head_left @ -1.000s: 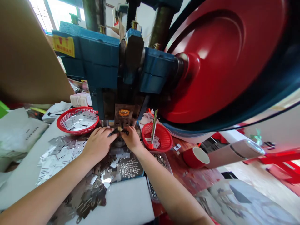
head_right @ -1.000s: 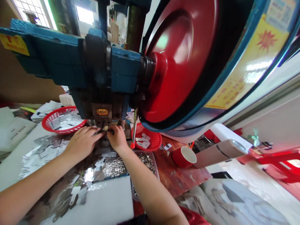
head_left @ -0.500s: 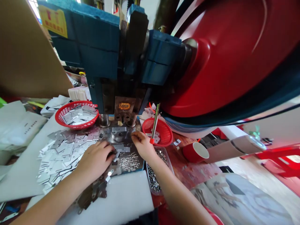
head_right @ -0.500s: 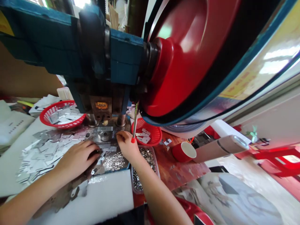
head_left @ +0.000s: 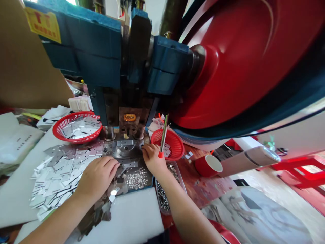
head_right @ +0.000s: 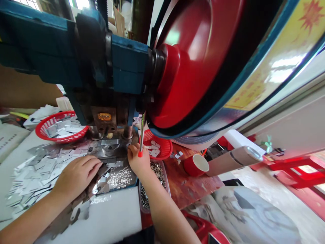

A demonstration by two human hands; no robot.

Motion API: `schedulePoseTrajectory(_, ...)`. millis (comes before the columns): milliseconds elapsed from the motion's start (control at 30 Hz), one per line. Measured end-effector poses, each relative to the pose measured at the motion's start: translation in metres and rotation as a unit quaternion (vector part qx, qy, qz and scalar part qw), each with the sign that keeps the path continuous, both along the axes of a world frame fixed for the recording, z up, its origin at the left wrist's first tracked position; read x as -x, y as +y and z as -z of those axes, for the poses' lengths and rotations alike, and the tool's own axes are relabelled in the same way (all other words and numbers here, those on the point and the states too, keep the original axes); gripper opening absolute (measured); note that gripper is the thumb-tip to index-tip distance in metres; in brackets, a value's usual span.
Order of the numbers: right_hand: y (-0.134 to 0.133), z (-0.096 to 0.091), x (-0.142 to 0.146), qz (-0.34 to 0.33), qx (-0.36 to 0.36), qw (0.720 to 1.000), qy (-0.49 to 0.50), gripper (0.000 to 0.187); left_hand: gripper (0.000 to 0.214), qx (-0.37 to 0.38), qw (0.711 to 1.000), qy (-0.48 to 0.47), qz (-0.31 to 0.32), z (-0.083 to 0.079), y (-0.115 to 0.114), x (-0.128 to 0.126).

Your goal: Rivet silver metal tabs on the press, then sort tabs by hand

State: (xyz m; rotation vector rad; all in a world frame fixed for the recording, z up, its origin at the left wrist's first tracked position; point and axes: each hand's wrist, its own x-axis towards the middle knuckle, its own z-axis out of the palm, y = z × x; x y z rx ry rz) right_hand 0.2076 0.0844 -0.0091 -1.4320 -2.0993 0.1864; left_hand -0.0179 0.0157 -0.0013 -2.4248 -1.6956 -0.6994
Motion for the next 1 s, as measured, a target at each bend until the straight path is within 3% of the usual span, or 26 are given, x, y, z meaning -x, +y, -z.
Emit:
schedulePoseTrajectory(100, -0.0054, -0.0032, 0.0061, -0.017, -0.004, 0.998, -0.06, 0.022, 0.025, 0.006, 0.997, -0.077, -0.03, 0.001, -0.001, 0.0061)
schedulePoseTrajectory(233, -0.0068, -0.0068, 0.0081, -0.017, -0.002, 1.0, -0.022, 0.022, 0.028, 0.022, 0.989, -0.135, -0.06, -0.0006, -0.001, 0.0104)
schedulePoseTrajectory(433, -0.0056, -0.0058, 0.0038, -0.029, 0.017, 0.999, -0.02, 0.027, 0.036, 0.031, 0.987, -0.153, -0.04, -0.0023, 0.0006, 0.0104)
schedulePoseTrajectory(667, -0.0053, -0.0039, 0.0034, -0.019, 0.027, 0.999, -0.015, 0.027, 0.02, 0.039, 0.983, -0.18, -0.02, -0.0036, -0.002, 0.0094)
schedulePoseTrajectory(1000, -0.004, -0.0015, -0.0007, -0.024, 0.018, 0.999, -0.013, 0.024, 0.021, 0.046, 0.982, -0.183, -0.021, -0.0041, -0.0026, 0.0102)
